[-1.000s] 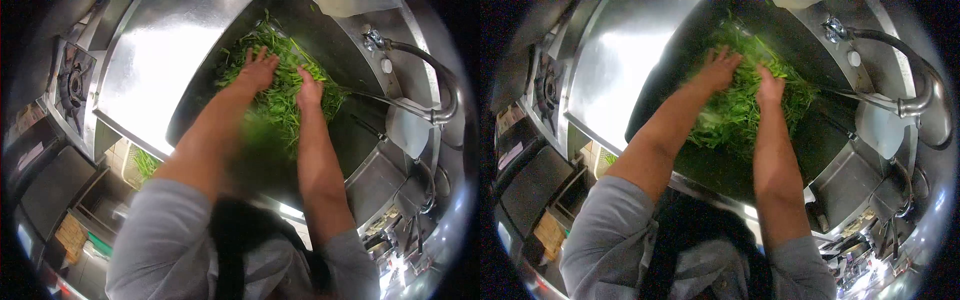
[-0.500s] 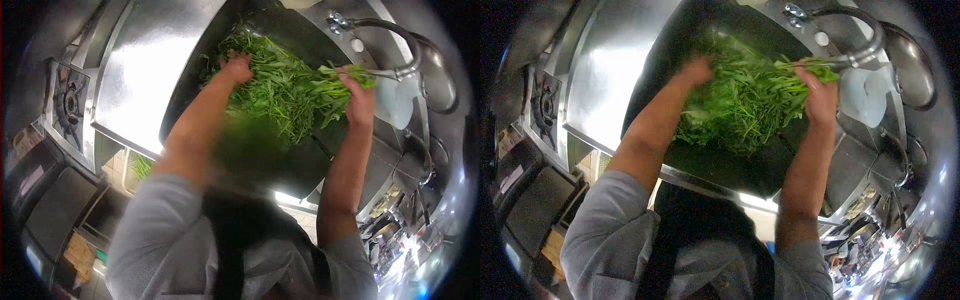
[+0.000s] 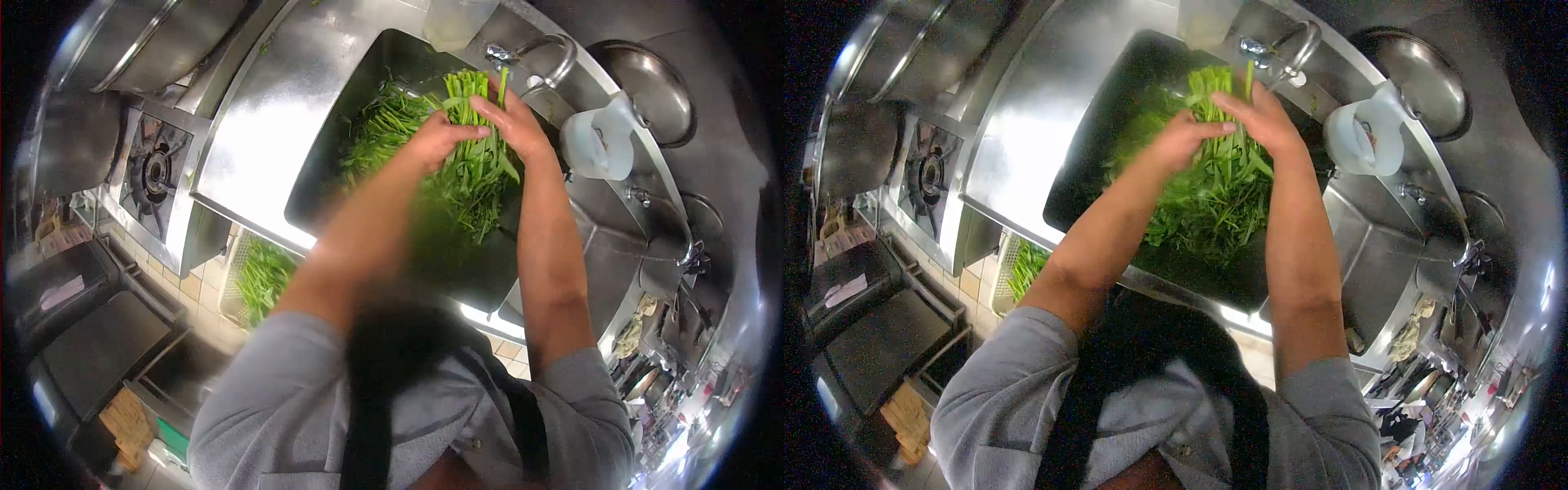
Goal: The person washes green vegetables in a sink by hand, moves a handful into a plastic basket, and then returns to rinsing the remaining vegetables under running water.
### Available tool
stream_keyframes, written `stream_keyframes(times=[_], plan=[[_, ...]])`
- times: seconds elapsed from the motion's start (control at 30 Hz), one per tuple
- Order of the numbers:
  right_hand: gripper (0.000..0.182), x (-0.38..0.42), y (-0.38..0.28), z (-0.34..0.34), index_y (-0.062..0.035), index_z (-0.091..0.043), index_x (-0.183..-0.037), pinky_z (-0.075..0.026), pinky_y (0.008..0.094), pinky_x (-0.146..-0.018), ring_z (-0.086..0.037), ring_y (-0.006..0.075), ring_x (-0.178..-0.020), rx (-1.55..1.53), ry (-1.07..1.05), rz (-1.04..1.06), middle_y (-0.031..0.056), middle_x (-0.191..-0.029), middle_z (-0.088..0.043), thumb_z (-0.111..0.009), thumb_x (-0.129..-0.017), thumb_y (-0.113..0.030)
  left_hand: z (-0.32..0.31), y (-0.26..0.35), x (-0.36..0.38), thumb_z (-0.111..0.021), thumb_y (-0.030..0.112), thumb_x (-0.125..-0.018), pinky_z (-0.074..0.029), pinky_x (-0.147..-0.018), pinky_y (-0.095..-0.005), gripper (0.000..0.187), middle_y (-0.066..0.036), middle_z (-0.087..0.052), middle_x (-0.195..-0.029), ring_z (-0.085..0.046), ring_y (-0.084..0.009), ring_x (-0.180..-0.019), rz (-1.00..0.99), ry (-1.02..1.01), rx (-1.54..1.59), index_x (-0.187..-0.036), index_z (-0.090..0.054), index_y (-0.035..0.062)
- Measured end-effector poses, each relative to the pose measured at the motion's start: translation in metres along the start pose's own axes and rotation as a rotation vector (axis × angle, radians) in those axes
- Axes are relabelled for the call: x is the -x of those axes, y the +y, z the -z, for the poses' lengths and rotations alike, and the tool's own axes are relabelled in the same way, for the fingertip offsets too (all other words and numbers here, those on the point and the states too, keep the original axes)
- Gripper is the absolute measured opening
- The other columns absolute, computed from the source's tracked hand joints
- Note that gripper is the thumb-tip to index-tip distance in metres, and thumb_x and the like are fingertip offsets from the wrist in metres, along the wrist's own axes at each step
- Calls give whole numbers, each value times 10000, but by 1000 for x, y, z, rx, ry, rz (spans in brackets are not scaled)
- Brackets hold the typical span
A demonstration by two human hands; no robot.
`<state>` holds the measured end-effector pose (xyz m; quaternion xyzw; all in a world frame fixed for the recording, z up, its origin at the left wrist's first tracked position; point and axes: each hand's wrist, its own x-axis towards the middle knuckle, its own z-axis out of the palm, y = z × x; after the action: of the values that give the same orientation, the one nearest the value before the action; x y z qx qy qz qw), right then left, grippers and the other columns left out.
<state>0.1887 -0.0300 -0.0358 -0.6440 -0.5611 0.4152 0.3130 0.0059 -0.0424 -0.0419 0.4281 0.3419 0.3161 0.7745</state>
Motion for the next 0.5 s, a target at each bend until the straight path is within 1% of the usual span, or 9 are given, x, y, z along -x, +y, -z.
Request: stream_keyframes(times=[0.03,0.1,0.2,0.23,0.33,0.37,0.4,0.47,0.5], plan=[[886,10,20,5,-39,-326,-1452,-337,366,-1073,-446,276,-1282,-157,-39,-41,174,-1388,-471,-750,-765,-403,-2,-3,0,-800,258,-742,-483,-885,-398,691,-219,-617,-1111,-612,-290,-1005,29,12,152,-1214,-485,-137],[879,43,33,-1,-35,-327,-1447,-344,364,-1068,-458,266,-1264,-271,-34,-20,160,-1367,-486,-771,-757,-351,-12,-3,-2,-770,164,-766,-501,-841,-383,474,-169,-666,-1014,-648,-258,-921,53,38,400,-1119,-577,-87],[853,81,26,-16,-28,-342,-1423,-377,342,-1032,-487,218,-1207,-468,42,-50,107,-1295,-526,-811,-725,-172,-28,-16,-10,-755,128,-776,-504,-844,-390,415,-160,-665,-1037,-654,-255,-912,18,11,462,-1111,-595,-58],[739,85,26,-21,-20,-412,-1369,-422,325,-976,-536,187,-1125,-426,121,-96,70,-1204,-575,-780,-734,-99,-28,-22,-15,-742,115,-793,-505,-857,-395,409,-161,-663,-1050,-656,-255,-923,42,-42,453,-1130,-581,-51],[636,94,39,-6,-14,-469,-1322,-449,314,-927,-577,175,-1055,-420,73,-107,66,-1149,-613,-742,-750,-62,-26,-26,-24,-734,117,-810,-512,-851,-409,409,-162,-660,-1063,-651,-257,-953,-11,-42,370,-1148,-570,-46],[636,99,38,2,-14,-469,-1322,-449,314,-927,-577,175,-1055,-423,84,-108,66,-1149,-613,-742,-750,-62,-19,-17,-22,-728,108,-819,-522,-814,-408,472,-152,-649,-1090,-640,-252,-988,52,-97,375,-1220,-517,-26],[605,106,34,12,-9,-485,-1305,-453,308,-915,-587,168,-1025,-410,76,-82,65,-1130,-625,-729,-752,-48,-13,-13,-23,-728,108,-819,-522,-814,-408,472,-152,-649,-1090,-640,-252,-988,57,-106,373,-1220,-517,-26],[575,113,32,23,-5,-501,-1288,-457,303,-902,-598,161,-995,-396,74,-58,65,-1110,-636,-715,-755,-34,-7,-7,-28,-719,19,-799,-534,-657,-400,518,-135,-674,-1004,-666,-227,-821,56,60,420,-1243,-458,-34],[585,115,32,26,-3,-496,-1293,-455,299,-903,-596,157,-999,-347,71,-62,68,-1116,-636,-714,-750,-33,-7,-9,-30,-709,-1,-801,-519,-627,-396,628,-123,-643,-1041,-650,-225,-827,71,-7,429,-1318,-353,25]])
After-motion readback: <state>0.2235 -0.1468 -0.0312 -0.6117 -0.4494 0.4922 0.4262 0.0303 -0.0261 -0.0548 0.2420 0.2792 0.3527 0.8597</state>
